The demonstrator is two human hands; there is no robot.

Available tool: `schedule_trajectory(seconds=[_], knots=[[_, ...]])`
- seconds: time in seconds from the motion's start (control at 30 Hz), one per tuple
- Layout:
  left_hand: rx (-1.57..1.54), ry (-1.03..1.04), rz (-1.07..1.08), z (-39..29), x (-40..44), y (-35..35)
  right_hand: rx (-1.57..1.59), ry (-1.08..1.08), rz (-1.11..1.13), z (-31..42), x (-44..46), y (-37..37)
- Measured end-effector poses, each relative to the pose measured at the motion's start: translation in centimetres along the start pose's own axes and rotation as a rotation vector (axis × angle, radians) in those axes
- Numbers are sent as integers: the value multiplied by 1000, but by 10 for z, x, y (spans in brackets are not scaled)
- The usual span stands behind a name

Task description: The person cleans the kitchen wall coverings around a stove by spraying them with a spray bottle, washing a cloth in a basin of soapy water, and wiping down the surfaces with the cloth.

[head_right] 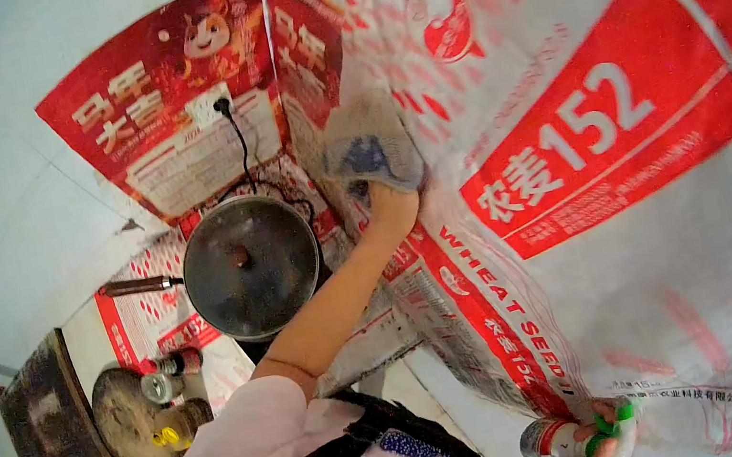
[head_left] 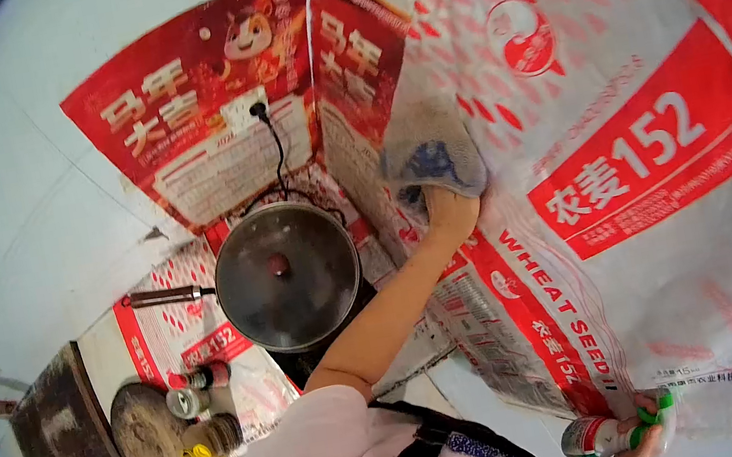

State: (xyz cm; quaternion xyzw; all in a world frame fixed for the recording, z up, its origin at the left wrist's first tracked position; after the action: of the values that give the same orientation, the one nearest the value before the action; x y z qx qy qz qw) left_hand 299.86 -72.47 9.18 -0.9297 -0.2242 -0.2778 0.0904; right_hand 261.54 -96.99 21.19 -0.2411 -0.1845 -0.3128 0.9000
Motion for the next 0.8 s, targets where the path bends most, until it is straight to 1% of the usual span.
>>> schedule_trajectory(seconds=[0.07,0.13,0.2,0.23,0.27,0.33,0.43,0.47,0.53,0.57,0.67,0.8], knots=[[319,248,68,18,-10,3,-13,6,5,-1,2,2],[847,-28,270,72,10,21,-35,14,3,0,4,2],[64,-46,-275,127,57,20,-74,24,-30,-1,6,7],[-4,-481,-96,127,70,-4,-98,28,-48,0,7,8],[-175,-577,-251,157,91,-10,-117,31,-61,-1,9,11],[-411,-798,-189,137,106,-38,-162,41,-89,-1,12,16],[95,-710,135,309,125,-27,-210,58,-122,-2,18,23],[91,-719,150,313,123,-30,-229,66,-135,-2,18,23],[-734,-1019,-323,311,117,-34,-255,70,-148,-4,21,25],[-810,-1070,-370,317,117,-37,-265,76,-153,-3,21,25],[-806,-1132,-364,356,94,-37,-284,68,-174,-5,22,25],[-813,-1177,-359,361,69,-32,-296,60,-175,-9,19,24]])
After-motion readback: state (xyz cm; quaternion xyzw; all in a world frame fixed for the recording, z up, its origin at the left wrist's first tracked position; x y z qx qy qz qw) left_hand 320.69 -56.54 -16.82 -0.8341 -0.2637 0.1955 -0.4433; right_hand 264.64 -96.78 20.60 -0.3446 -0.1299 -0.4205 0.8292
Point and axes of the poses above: each hand's wrist, its own x-axis towards the middle knuckle, its own y-axis out of the palm, z = x × y, the point moved 1 cm from there along x, towards the middle knuckle, and after that the axes turned 2 degrees about z, right-handed, at the moved point
